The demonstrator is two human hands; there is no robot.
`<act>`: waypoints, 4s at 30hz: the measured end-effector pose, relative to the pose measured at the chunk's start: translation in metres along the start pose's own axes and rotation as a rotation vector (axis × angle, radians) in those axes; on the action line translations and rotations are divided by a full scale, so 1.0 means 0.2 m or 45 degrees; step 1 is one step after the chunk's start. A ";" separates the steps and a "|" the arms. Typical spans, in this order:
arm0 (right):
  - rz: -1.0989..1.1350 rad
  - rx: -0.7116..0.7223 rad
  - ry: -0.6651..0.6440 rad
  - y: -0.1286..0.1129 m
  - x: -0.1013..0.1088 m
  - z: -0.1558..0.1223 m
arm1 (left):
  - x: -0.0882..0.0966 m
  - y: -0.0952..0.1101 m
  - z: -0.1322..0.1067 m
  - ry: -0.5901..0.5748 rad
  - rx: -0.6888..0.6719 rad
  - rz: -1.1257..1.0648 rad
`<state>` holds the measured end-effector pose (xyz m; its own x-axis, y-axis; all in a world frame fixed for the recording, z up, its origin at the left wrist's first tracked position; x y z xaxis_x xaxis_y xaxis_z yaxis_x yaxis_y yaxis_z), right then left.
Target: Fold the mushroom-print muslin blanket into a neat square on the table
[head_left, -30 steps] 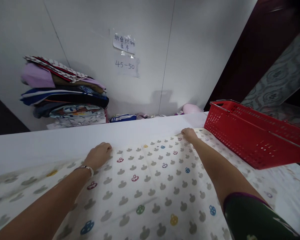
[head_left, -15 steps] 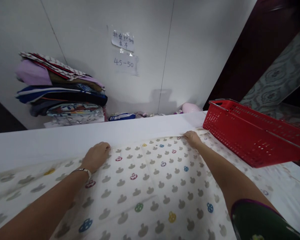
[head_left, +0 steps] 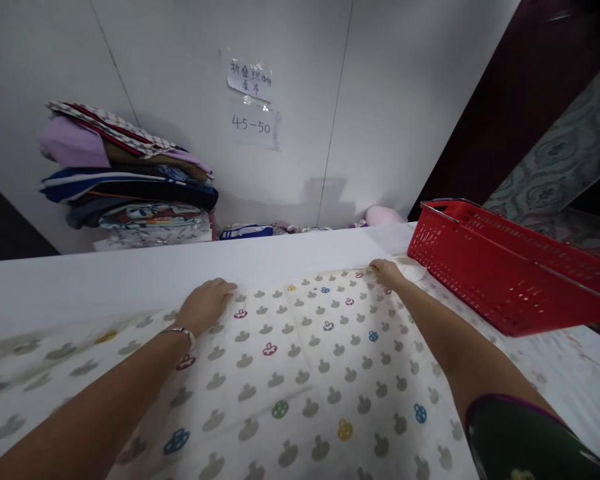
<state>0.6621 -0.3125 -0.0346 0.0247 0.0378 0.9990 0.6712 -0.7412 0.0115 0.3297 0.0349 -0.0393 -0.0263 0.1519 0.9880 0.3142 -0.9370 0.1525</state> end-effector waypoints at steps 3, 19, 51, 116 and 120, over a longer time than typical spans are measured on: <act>0.021 -0.039 -0.013 -0.01 0.00 -0.02 | 0.02 0.02 -0.01 0.043 -0.014 0.046; 0.188 -0.021 -0.101 0.03 0.07 -0.13 | 0.05 0.02 -0.08 -0.098 0.050 -0.213; -0.216 0.063 -0.181 -0.03 -0.05 0.17 | 0.02 -0.06 0.11 -0.261 0.232 -0.088; 0.301 -0.676 0.126 0.43 -0.09 -0.03 | -0.01 -0.09 0.08 -0.231 0.409 -0.173; 0.284 -0.693 0.053 0.48 -0.16 -0.13 | -0.01 -0.08 0.07 -0.209 0.410 -0.162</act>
<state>0.7056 -0.4026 -0.0644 0.0852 -0.1770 0.9805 0.1759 -0.9660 -0.1897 0.3381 0.0547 -0.0434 0.0598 0.3339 0.9407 0.6013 -0.7643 0.2330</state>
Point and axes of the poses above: each hand's wrist, its own z-axis towards the middle knuckle, its own x-axis out of the back of the hand, y = z × x, the point moved 5 cm from there along z, towards the middle knuckle, and after that the axes turned 8 degrees about -y, right-handed, at the moved point
